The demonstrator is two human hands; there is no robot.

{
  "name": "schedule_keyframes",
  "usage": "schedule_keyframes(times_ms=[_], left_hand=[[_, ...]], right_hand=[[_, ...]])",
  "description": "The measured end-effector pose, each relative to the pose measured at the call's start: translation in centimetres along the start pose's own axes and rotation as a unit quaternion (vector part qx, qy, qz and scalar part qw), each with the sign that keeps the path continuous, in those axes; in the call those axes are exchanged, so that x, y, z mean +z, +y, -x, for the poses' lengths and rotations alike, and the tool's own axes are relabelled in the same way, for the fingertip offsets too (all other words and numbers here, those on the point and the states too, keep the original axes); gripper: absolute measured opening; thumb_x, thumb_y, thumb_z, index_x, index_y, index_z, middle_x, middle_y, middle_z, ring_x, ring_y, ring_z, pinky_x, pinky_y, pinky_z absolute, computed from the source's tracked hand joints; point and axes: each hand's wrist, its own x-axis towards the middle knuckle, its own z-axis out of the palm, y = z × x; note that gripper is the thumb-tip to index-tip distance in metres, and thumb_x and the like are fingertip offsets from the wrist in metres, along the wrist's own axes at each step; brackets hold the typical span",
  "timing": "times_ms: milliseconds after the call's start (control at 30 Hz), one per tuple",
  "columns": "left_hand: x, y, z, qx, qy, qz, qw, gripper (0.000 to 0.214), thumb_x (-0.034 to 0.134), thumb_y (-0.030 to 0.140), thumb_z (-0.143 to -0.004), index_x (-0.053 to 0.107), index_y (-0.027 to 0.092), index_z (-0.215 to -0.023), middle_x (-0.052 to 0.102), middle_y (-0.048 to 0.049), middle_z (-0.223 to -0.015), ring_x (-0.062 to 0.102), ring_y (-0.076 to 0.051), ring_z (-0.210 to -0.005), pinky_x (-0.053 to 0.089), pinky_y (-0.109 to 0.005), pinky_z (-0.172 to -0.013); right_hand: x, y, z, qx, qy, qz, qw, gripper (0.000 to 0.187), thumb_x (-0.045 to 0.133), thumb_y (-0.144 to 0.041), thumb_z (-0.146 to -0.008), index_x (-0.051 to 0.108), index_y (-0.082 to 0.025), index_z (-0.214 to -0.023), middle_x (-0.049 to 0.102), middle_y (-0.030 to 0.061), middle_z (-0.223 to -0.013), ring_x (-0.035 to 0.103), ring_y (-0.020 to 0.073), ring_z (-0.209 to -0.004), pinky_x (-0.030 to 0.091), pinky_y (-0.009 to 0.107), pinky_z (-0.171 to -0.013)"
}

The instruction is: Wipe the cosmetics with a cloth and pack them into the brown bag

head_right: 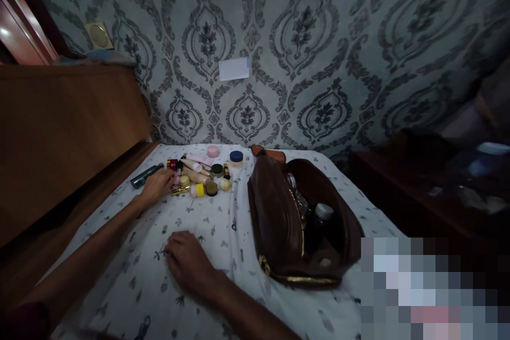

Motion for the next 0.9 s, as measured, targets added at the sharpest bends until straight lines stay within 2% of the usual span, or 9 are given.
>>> schedule_keyframes(times_ms=[100,200,300,400,500,667,767,900], left_hand=[[0.4,-0.9,-2.6,-0.039,0.016,-0.005,0.999,0.029,0.034,0.020,-0.096,0.056,0.014,-0.114,0.060,-0.0144,-0.120,0.052,-0.027,-0.114,0.044,-0.037,-0.093],[1.4,-2.4,-5.3,-0.064,-0.003,-0.007,0.998,0.038,0.045,0.010,-0.086,0.050,0.012,-0.124,0.055,-0.0174,-0.128,0.048,-0.029,-0.121,0.042,-0.039,-0.097],[2.7,-3.4,-7.0,-0.068,-0.037,-0.004,0.997,0.053,0.055,0.009,-0.078,0.046,0.014,-0.130,0.053,-0.0162,-0.133,0.047,-0.029,-0.124,0.043,-0.038,-0.098],[3.5,-3.8,-7.7,-0.079,-0.058,-0.010,0.995,0.052,0.055,0.011,-0.079,0.046,0.014,-0.130,0.054,-0.0163,-0.132,0.050,-0.029,-0.122,0.043,-0.038,-0.098],[3.6,-3.9,-7.9,-0.099,-0.064,-0.021,0.993,0.044,0.055,0.017,-0.080,0.051,0.012,-0.124,0.054,-0.0189,-0.129,0.051,-0.033,-0.120,0.043,-0.041,-0.096],[2.5,-3.5,-7.0,-0.111,-0.063,-0.018,0.992,0.041,0.057,0.030,-0.081,0.052,0.011,-0.118,0.055,-0.0200,-0.124,0.057,-0.034,-0.112,0.046,-0.040,-0.091],[1.7,-3.2,-5.9,-0.106,-0.040,-0.010,0.994,0.049,0.053,0.036,-0.083,0.044,0.010,-0.124,0.056,-0.0202,-0.122,0.057,-0.034,-0.111,0.047,-0.041,-0.089],[0.5,-2.7,-4.2,-0.066,0.034,0.015,0.997,0.049,0.050,0.040,-0.084,0.045,0.012,-0.123,0.058,-0.0170,-0.118,0.059,-0.034,-0.105,0.048,-0.043,-0.087]], right_hand=[[-0.1,-0.1,-0.1,-0.001,-0.001,-0.002,1.000,0.019,0.058,-0.009,-0.086,0.067,-0.018,-0.100,0.068,0.0085,-0.110,0.059,0.0191,-0.109,0.047,0.033,-0.098],[-0.3,-0.3,-0.1,-0.001,-0.005,-0.005,1.000,0.017,0.057,-0.010,-0.088,0.067,-0.017,-0.101,0.068,0.0088,-0.110,0.059,0.0188,-0.108,0.047,0.032,-0.098],[-0.5,-0.4,-0.1,-0.002,-0.007,0.000,1.000,0.016,0.056,-0.011,-0.089,0.066,-0.016,-0.100,0.067,0.0094,-0.110,0.059,0.0188,-0.108,0.047,0.032,-0.098],[-0.6,-0.4,-0.1,-0.010,-0.014,0.011,1.000,0.016,0.056,-0.011,-0.089,0.066,-0.016,-0.101,0.067,0.0095,-0.110,0.058,0.0185,-0.108,0.046,0.032,-0.098],[-0.6,-0.3,-0.1,-0.012,-0.028,0.022,0.999,0.016,0.054,-0.012,-0.090,0.065,-0.017,-0.101,0.067,0.0092,-0.109,0.058,0.0188,-0.108,0.046,0.033,-0.097],[-0.7,-0.3,-0.3,-0.019,-0.050,0.042,0.998,0.015,0.053,-0.013,-0.090,0.065,-0.017,-0.099,0.067,0.0087,-0.107,0.059,0.0191,-0.108,0.044,0.033,-0.096],[-0.9,-0.4,-0.5,-0.031,-0.072,0.075,0.994,0.011,0.056,-0.015,-0.089,0.065,-0.016,-0.094,0.069,0.0065,-0.098,0.061,0.0183,-0.101,0.045,0.030,-0.092],[-1.0,-0.3,-0.7,-0.046,-0.073,0.108,0.990,0.011,0.057,-0.020,-0.090,0.066,-0.014,-0.094,0.070,0.0063,-0.098,0.062,0.0173,-0.096,0.045,0.028,-0.089]])
